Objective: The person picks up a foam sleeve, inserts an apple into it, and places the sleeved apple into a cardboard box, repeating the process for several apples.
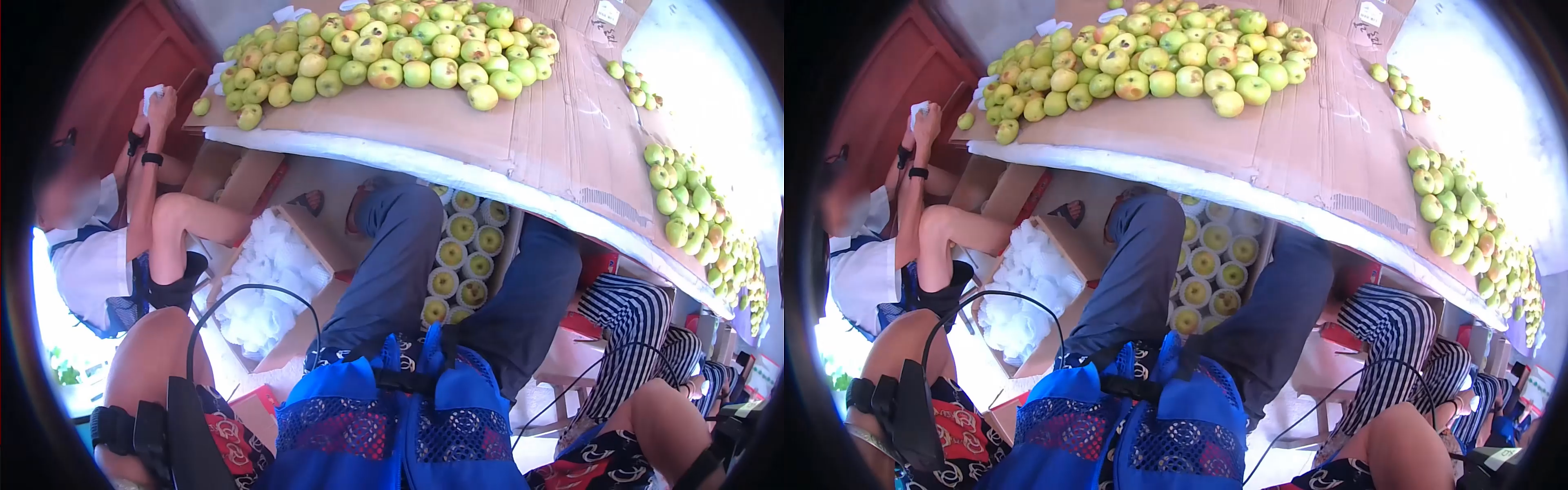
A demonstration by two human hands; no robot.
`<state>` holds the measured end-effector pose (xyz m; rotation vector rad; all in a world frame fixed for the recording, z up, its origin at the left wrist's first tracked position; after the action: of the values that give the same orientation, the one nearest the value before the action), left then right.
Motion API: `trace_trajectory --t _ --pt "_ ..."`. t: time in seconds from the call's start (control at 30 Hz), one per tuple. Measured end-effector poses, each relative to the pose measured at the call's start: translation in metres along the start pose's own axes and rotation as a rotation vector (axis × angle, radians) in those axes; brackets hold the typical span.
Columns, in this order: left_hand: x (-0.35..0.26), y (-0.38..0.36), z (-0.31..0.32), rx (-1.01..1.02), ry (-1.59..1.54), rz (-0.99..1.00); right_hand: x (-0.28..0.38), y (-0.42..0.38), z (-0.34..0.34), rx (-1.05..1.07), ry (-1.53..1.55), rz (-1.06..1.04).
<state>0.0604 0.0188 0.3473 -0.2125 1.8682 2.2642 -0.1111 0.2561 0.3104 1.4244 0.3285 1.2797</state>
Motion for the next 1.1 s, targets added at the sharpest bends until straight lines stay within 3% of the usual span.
trace_trajectory --t 1.1 --pt "-0.006 -0.003 0.012 0.051 0.158 0.09 -0.006 -0.007 -0.019 -0.049 -0.055 -0.076"
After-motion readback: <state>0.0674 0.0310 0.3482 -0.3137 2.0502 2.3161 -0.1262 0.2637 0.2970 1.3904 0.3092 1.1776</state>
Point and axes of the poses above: each hand's wrist, its own y-axis towards the middle knuckle, its own z-axis out of the palm, x = y × z, the point moved 6 cm from there along y, towards the middle knuckle, and after that the axes turned 10 degrees about -x, right-handed, at the moved point
